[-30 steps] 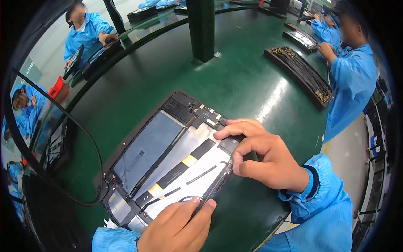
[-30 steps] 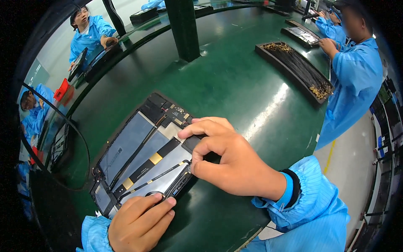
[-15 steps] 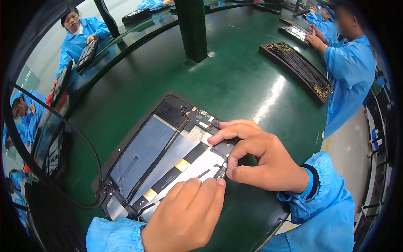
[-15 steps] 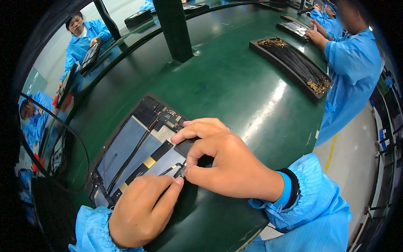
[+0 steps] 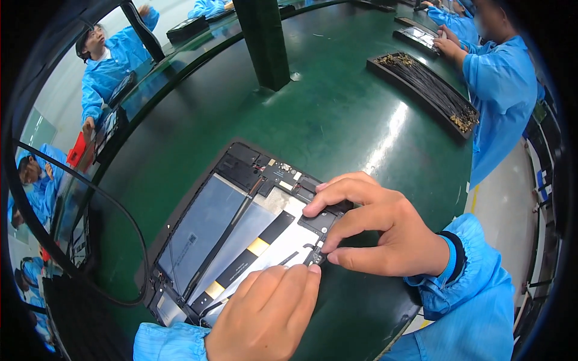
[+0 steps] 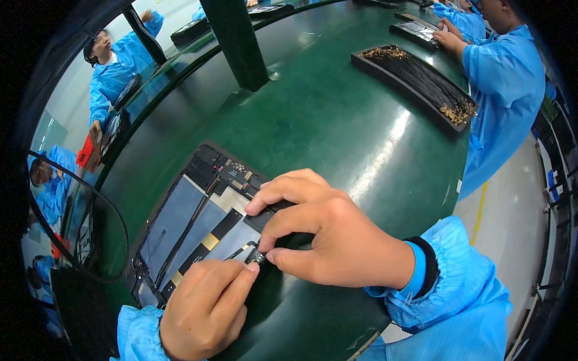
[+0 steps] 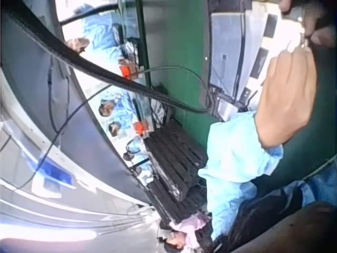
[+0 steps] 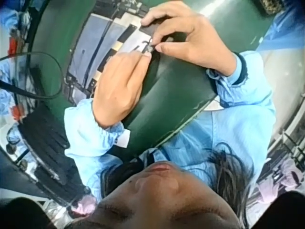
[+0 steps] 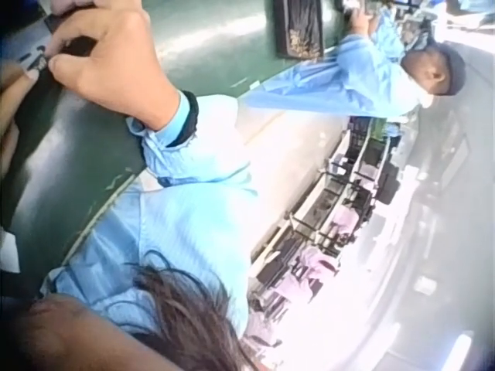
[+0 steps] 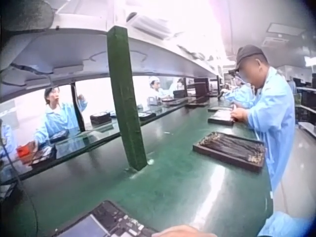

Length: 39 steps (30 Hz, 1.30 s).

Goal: The person assembles internal components and routes ribbon cables within a laptop chassis by hand, using a label sheet to guide placement.

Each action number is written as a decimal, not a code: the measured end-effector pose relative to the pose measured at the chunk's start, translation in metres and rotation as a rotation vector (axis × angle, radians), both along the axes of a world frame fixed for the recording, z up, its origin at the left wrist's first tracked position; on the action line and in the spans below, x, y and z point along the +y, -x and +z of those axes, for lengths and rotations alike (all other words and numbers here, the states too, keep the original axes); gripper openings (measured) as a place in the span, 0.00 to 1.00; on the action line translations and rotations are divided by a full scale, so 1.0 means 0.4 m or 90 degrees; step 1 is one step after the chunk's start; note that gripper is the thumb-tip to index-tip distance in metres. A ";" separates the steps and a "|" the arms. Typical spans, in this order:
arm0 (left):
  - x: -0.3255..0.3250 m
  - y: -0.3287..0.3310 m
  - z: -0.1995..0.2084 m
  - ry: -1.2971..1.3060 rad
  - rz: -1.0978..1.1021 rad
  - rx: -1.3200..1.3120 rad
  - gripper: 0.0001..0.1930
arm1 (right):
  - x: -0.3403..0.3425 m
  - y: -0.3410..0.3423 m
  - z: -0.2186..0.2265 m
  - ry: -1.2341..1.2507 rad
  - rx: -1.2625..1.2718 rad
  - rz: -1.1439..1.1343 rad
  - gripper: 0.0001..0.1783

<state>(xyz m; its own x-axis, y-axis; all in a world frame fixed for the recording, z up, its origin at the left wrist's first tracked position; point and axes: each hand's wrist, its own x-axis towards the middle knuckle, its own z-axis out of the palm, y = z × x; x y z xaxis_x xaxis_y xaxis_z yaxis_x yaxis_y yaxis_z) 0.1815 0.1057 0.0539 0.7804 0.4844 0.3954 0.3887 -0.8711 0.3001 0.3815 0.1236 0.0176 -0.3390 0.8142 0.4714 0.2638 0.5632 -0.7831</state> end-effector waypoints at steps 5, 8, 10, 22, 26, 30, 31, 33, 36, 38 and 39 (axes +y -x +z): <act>0.008 0.000 0.000 0.002 0.000 0.003 0.17 | 0.007 0.006 -0.002 -0.030 -0.006 -0.008 0.06; 0.007 0.000 -0.001 0.002 0.006 0.009 0.17 | 0.008 0.012 -0.002 -0.069 -0.026 -0.020 0.05; 0.005 -0.002 -0.005 -0.029 0.002 0.027 0.18 | 0.008 0.015 -0.002 -0.096 -0.044 -0.027 0.05; 0.003 -0.008 -0.013 0.013 -0.050 0.074 0.23 | 0.005 0.017 -0.012 0.017 0.075 -0.009 0.03; -0.006 -0.002 -0.008 0.003 -0.042 0.087 0.24 | -0.001 0.026 -0.001 -0.035 0.000 -0.047 0.04; -0.023 0.038 0.034 0.053 0.054 0.097 0.30 | 0.022 0.001 -0.026 0.117 0.179 -0.012 0.07; -0.047 0.062 0.050 0.097 0.124 0.094 0.35 | 0.034 -0.011 -0.034 0.127 0.211 -0.069 0.07; -0.117 0.119 0.063 0.078 0.226 0.047 0.36 | 0.042 -0.045 -0.045 0.080 0.133 -0.206 0.11; -0.257 0.216 -0.006 0.025 0.525 -0.037 0.37 | 0.069 -0.002 -0.058 -0.059 -0.073 -0.244 0.14; -0.221 0.246 -0.066 0.278 0.492 -0.258 0.39 | 0.082 0.019 -0.067 -0.092 -0.091 -0.159 0.17; -0.198 0.251 -0.117 0.398 0.490 -0.357 0.42 | 0.072 0.024 -0.059 -0.067 -0.132 -0.184 0.17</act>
<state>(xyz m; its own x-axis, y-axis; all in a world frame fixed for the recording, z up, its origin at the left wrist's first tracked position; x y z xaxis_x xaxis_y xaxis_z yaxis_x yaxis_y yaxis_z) 0.0812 0.0264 0.0072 -0.0193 0.9931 0.1160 0.4296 -0.0966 0.8978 0.3717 0.1523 -0.0060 -0.1991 0.8412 0.5028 0.5707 0.5166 -0.6383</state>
